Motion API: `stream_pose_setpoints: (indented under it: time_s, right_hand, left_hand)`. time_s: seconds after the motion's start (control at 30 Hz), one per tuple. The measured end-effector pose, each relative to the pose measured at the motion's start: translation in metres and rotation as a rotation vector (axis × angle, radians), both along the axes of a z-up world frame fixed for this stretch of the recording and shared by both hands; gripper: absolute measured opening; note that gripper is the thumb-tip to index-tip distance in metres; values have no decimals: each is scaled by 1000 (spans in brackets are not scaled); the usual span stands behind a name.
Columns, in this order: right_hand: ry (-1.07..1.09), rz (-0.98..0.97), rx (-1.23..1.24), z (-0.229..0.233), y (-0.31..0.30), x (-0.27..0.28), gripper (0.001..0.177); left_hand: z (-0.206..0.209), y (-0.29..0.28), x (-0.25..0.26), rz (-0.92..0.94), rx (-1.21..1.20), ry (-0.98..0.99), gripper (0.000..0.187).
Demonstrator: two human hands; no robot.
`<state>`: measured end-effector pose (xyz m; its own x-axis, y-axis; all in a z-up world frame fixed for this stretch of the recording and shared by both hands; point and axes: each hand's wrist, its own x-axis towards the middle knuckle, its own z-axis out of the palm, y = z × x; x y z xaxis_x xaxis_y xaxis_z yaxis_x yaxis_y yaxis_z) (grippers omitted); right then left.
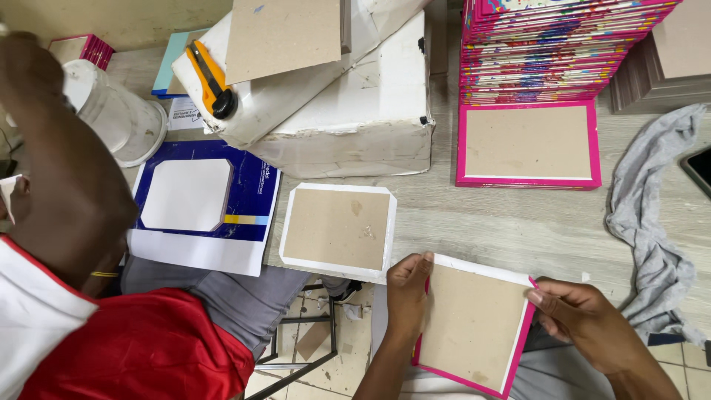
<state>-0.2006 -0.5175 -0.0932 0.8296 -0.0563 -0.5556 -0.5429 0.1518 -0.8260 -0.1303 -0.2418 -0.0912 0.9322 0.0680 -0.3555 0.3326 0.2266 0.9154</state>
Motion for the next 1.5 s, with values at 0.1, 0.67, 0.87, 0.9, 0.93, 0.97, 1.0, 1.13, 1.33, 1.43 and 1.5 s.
stream_pose_setpoints:
  time_s: [0.1, 0.67, 0.87, 0.9, 0.93, 0.97, 1.0, 1.13, 1.33, 1.43, 1.5]
  right_hand:
    - [50, 22, -1, -1, -16, 4, 30]
    - [-20, 73, -417, -54, -37, 14, 30]
    - [-206, -187, -484, -32, -21, 113, 13]
    - [-205, -190, -488, -30, -18, 103, 13]
    - [-305, -46, -779, -30, -15, 95, 21]
    - [-407, 106, -1064, -31, -12, 88, 31]
    - [-403, 118, -1058, -32, -2, 80, 31]
    - [-684, 244, -1854, -42, 24, 58, 58]
    - [-835, 128, -1684, -54, 38, 70, 49]
    - [-779, 108, -1751, -48, 49, 61, 52]
    - [-757, 126, -1785, -41, 52, 53, 51]
  left_hand:
    - [-1, 16, 0, -238, -53, 44, 48]
    - [-14, -6, 22, -904, 574, -278, 42]
    - [-63, -70, 112, -582, 1046, -543, 68]
    - [-63, -69, 105, -585, 1042, -545, 68]
    - [-65, -66, 97, -516, 1212, -701, 62]
    - [-67, -63, 90, -442, 1380, -857, 57]
    - [-59, -68, 82, -443, 1383, -843, 57]
    - [-43, -83, 53, -594, 1260, -769, 86]
    - [-36, -82, 53, -498, 1188, -1054, 41]
    - [-40, -81, 53, -558, 1255, -1008, 50]
    - [-45, -78, 53, -564, 1278, -987, 53]
